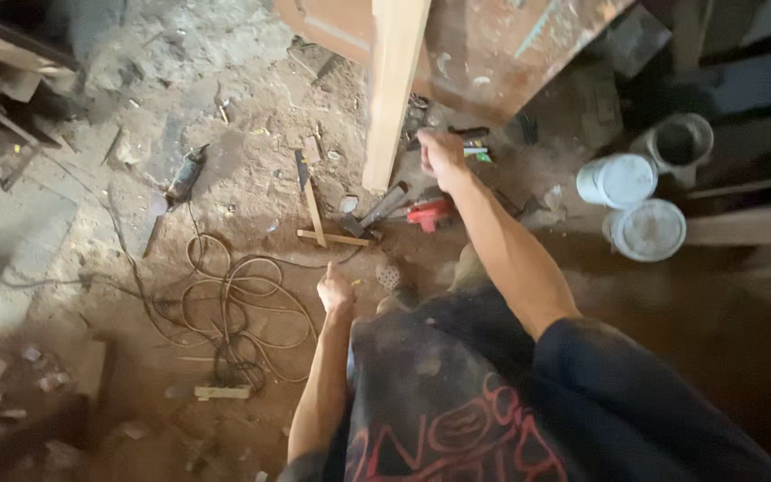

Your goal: The person sands a long wooden plank with a sanding block, then moves and stacks several planks in a workshop. The person handles the wood by hand and uses a sanding block to smooth the surface.

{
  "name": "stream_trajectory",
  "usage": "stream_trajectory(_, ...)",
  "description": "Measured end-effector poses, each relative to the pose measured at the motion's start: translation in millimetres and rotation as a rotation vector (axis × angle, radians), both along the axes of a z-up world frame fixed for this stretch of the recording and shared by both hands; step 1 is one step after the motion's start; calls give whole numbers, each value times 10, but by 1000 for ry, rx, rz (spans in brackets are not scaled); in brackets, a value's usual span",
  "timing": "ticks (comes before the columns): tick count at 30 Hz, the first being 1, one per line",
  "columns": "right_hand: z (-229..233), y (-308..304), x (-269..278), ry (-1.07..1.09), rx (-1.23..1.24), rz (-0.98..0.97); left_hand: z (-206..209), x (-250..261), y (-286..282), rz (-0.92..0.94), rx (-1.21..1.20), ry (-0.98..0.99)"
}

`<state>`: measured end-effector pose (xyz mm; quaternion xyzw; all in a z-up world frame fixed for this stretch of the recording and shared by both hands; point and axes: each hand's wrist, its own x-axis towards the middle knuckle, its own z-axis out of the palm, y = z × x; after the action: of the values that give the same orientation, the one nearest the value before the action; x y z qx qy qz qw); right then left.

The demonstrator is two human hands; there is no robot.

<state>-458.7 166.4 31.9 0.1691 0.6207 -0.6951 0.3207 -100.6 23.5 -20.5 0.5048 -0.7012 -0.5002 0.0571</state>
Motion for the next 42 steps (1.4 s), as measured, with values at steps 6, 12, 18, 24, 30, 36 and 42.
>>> stream_trajectory(6,512,-475,-1399,258,245,67,686,-317,554,726,559,125)
stream_trajectory(12,681,-683,-2503,370,154,262,1153,-787,1337,1105,624,290)
stream_trajectory(18,705,-889,-2624,695,25,377,887,-1087,1885,1173,544,128)
stream_trajectory(24,904,-580,-1689,1252,-39,679,292,-1250,1960,843,146,-84)
stream_trajectory(30,1084,-734,-555,1182,81,894,327,-1438,1688,776,93,-36)
stream_trajectory(36,1427,-1225,592,1418,58,1076,717,-1104,1478,1163,251,144)
stream_trajectory(42,2235,-1655,1725,1572,-22,1393,1172,-589,1441,1267,278,200)
